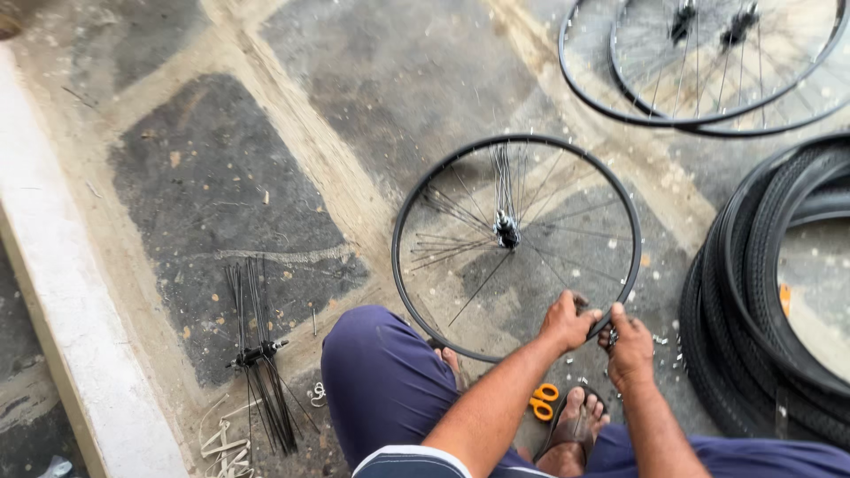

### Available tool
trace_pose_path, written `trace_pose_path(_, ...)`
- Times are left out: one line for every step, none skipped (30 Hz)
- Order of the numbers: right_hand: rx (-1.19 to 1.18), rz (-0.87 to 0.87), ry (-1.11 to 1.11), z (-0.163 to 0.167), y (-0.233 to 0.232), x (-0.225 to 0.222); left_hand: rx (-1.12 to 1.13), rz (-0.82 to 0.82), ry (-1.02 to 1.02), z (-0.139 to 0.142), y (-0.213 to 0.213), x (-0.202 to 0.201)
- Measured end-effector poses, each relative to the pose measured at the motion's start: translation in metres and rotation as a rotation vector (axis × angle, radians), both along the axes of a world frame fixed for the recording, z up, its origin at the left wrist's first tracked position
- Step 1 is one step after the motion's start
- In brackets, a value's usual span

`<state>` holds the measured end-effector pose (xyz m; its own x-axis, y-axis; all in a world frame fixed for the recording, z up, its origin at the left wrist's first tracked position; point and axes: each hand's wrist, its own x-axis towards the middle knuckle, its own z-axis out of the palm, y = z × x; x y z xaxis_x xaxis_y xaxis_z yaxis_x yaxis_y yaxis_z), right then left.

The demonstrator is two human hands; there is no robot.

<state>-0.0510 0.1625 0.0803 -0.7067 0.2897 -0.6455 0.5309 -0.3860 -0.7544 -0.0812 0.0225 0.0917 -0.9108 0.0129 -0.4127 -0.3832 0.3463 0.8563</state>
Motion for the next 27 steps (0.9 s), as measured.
trace_pose_path(0.013, 0.0, -0.014, -0.001, 0.003, 0.003, -0.075, -0.012, -0.029, 0.01, 0.001, 0.002)
trace_pose_path(0.025, 0.003, -0.026, -0.003, 0.004, 0.001, -0.147, -0.085, -0.074, 0.019, -0.001, 0.0)
trace_pose_path(0.036, 0.01, -0.034, -0.005, 0.005, -0.003, -0.219, -0.152, -0.119, 0.028, -0.004, -0.003)
trace_pose_path(0.036, 0.014, -0.038, -0.007, 0.007, -0.004, -0.288, -0.221, -0.175, 0.035, -0.005, -0.006)
trace_pose_path(0.04, 0.013, -0.048, -0.006, 0.011, -0.004, -0.355, -0.308, 0.024, 0.04, -0.004, -0.012)
trace_pose_path(0.04, 0.009, -0.056, -0.007, 0.011, -0.006, -0.425, -0.398, 0.225, 0.043, -0.005, -0.022)
trace_pose_path(0.04, 0.005, -0.053, -0.006, 0.01, -0.008, -0.496, -0.492, 0.421, 0.044, -0.006, -0.03)
trace_pose_path(0.042, -0.001, -0.051, -0.005, 0.012, -0.009, -0.515, -0.664, 0.333, 0.042, -0.005, -0.041)
trace_pose_path(0.044, -0.007, -0.044, -0.006, 0.012, -0.011, -0.533, -0.833, 0.246, 0.038, -0.004, -0.054)
trace_pose_path(0.051, -0.004, -0.05, -0.005, 0.012, -0.013, -0.546, -1.0, 0.157, 0.033, -0.002, -0.066)
trace_pose_path(0.059, -0.002, -0.056, -0.005, 0.012, -0.015, -0.481, -1.014, 0.138, 0.027, -0.001, -0.075)
trace_pose_path(0.069, -0.001, -0.068, -0.005, 0.014, -0.015, -0.411, -1.029, 0.115, 0.02, 0.0, -0.08)
trace_pose_path(0.062, -0.003, -0.065, -0.006, 0.015, -0.014, -0.34, -1.045, 0.09, 0.013, 0.001, -0.083)
trace_pose_path(0.052, -0.008, -0.058, -0.007, 0.015, -0.017, -0.396, -1.065, 0.103, 0.007, 0.004, -0.085)
trace_pose_path(0.041, -0.014, -0.049, -0.008, 0.015, -0.019, -0.454, -1.085, 0.117, 0.003, 0.006, -0.085)
trace_pose_path(0.042, -0.013, -0.052, -0.01, 0.015, -0.02, -0.512, -1.106, 0.131, 0.0, 0.006, -0.084)
trace_pose_path(0.044, -0.013, -0.054, -0.011, 0.016, -0.021, -0.511, -1.103, 0.149, -0.003, 0.007, -0.083)
trace_pose_path(0.047, -0.01, -0.055, -0.013, 0.015, -0.023, -0.509, -1.097, 0.17, -0.006, 0.005, -0.082)
trace_pose_path(0.062, -0.004, -0.07, -0.015, 0.013, -0.027, -0.511, -1.088, 0.193, -0.009, 0.005, -0.083)
trace_pose_path(0.078, 0.001, -0.085, -0.016, 0.011, -0.029, -0.494, -1.072, 0.192, -0.012, 0.004, -0.083)
trace_pose_path(0.095, -0.001, -0.103, -0.017, 0.011, -0.03, -0.473, -1.063, 0.191, -0.014, 0.002, -0.083)
trace_pose_path(0.092, -0.008, -0.089, -0.017, 0.01, -0.032, -0.454, -1.059, 0.192, -0.015, 0.002, -0.084)
trace_pose_path(0.088, -0.014, -0.076, -0.017, 0.009, -0.034, -0.465, -1.057, 0.194, -0.016, 0.003, -0.084)
trace_pose_path(0.084, -0.02, -0.061, -0.017, 0.008, -0.035, -0.477, -1.054, 0.198, -0.017, 0.001, -0.086)
trace_pose_path(0.104, -0.012, -0.077, -0.017, 0.008, -0.035, -0.491, -1.053, 0.203, -0.018, 0.002, -0.086)
trace_pose_path(0.124, -0.005, -0.091, -0.017, 0.007, -0.036, -0.49, -1.056, 0.216, -0.018, 0.001, -0.087)
trace_pose_path(0.145, 0.002, -0.103, -0.017, 0.006, -0.038, -0.49, -1.057, 0.23, -0.018, 0.001, -0.088)
